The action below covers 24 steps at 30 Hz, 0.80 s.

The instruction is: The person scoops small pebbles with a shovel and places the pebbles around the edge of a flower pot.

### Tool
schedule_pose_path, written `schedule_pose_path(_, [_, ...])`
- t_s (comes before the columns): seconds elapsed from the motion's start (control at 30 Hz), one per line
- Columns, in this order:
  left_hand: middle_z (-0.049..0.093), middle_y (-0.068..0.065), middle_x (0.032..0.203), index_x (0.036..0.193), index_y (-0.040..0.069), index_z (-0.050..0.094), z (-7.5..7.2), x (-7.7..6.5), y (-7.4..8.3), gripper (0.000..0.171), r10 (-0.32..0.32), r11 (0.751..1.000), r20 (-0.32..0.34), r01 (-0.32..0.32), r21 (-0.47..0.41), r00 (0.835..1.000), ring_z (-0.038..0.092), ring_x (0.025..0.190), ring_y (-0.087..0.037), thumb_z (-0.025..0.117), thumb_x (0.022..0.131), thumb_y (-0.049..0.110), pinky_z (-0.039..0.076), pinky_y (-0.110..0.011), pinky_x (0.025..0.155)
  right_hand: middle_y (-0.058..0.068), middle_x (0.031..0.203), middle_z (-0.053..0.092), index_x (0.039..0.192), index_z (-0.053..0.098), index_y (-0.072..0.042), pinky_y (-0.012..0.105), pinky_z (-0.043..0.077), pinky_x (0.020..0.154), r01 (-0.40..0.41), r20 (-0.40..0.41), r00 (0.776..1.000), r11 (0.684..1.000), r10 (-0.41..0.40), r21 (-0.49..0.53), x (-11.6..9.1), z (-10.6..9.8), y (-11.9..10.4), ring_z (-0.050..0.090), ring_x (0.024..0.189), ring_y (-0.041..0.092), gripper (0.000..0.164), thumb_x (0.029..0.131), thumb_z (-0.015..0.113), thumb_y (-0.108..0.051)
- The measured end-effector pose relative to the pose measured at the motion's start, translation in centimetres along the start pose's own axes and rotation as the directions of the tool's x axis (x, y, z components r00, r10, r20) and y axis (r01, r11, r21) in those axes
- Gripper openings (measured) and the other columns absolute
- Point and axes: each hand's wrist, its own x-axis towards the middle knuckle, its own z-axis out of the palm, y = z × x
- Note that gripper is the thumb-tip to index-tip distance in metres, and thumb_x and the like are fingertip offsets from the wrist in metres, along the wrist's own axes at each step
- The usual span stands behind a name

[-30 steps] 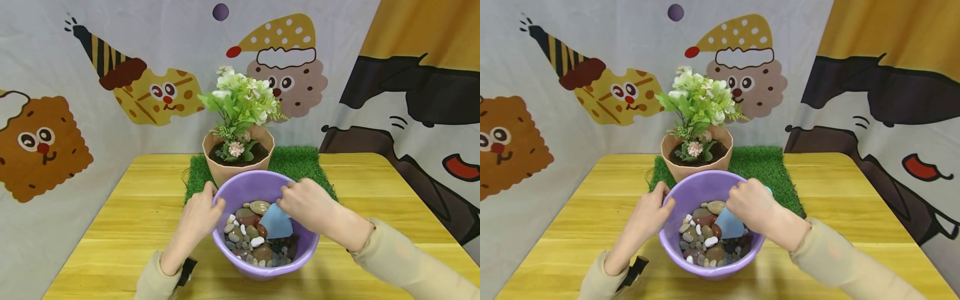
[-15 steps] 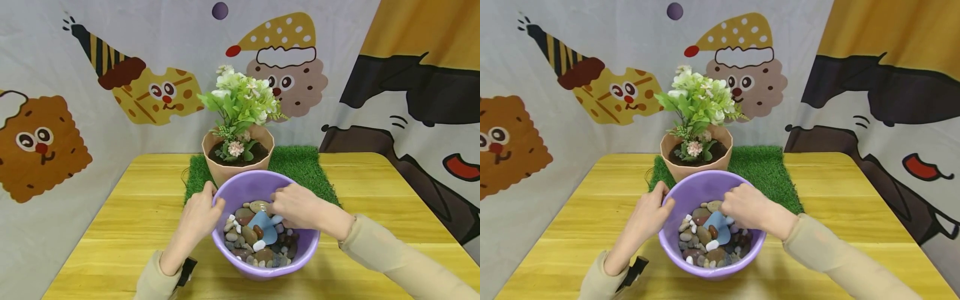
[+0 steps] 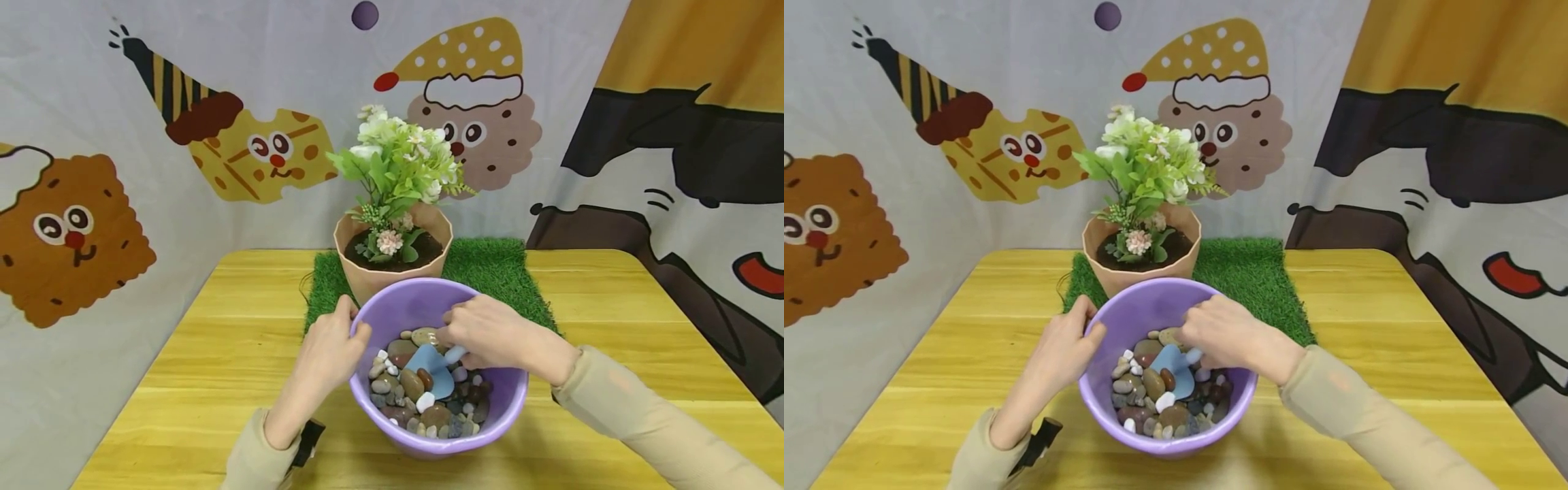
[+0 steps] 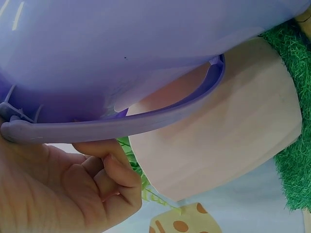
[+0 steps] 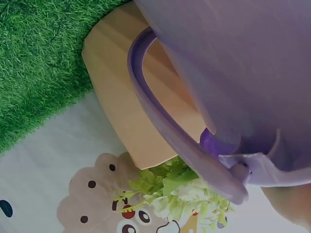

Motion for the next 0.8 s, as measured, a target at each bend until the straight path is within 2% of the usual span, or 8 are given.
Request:
schedule_pose_path(0.27, [0.054, -0.006, 0.064, 0.093, 0.009, 0.050, -0.03, -0.01, 0.02, 0.013, 0.003, 1.000, 0.000, -0.003, -0.008, 1.000, 0.050, 0.053, -0.017, 0.051, 0.088, 0.021, 0.038, -0.028, 0.049, -0.009, 0.071, 0.060, 0.077, 0.062, -0.025, 0.022, 0.043, 0.053, 0.007, -0.010, 1.000, 0.998, -0.006, 0.060, -0.23, -0.16, 0.10, 0.052, 0.057, 0.008, 0.025, 0.060, 0.079, -0.018])
schedule_pose_path(0.53, [0.054, -0.005, 0.064, 0.093, 0.009, 0.050, -0.07, -0.03, 0.01, 0.013, -0.004, 1.000, 0.003, 0.004, -0.013, 1.000, 0.050, 0.054, -0.017, 0.051, 0.088, 0.021, 0.038, -0.028, 0.050, -0.011, 0.071, 0.059, 0.078, 0.062, -0.026, 0.020, 0.041, 0.051, -0.011, -0.002, 1.000, 0.996, 0.011, 0.087, -0.42, -0.36, 0.27, 0.049, 0.055, 0.005, 0.024, 0.063, 0.079, -0.019])
schedule_pose_path(0.8, [0.055, -0.006, 0.066, 0.090, 0.010, 0.050, 0.03, -0.06, -0.11, 0.011, 0.009, 1.000, -0.020, -0.009, 0.000, 1.000, 0.051, 0.058, -0.019, 0.051, 0.087, 0.021, 0.039, -0.030, 0.054, -0.013, 0.070, 0.057, 0.075, 0.059, -0.027, 0.018, 0.038, 0.051, -0.010, 0.005, 1.000, 0.992, 0.009, 0.129, -0.38, -0.39, 0.39, 0.045, 0.054, 0.003, 0.024, 0.063, 0.079, -0.020])
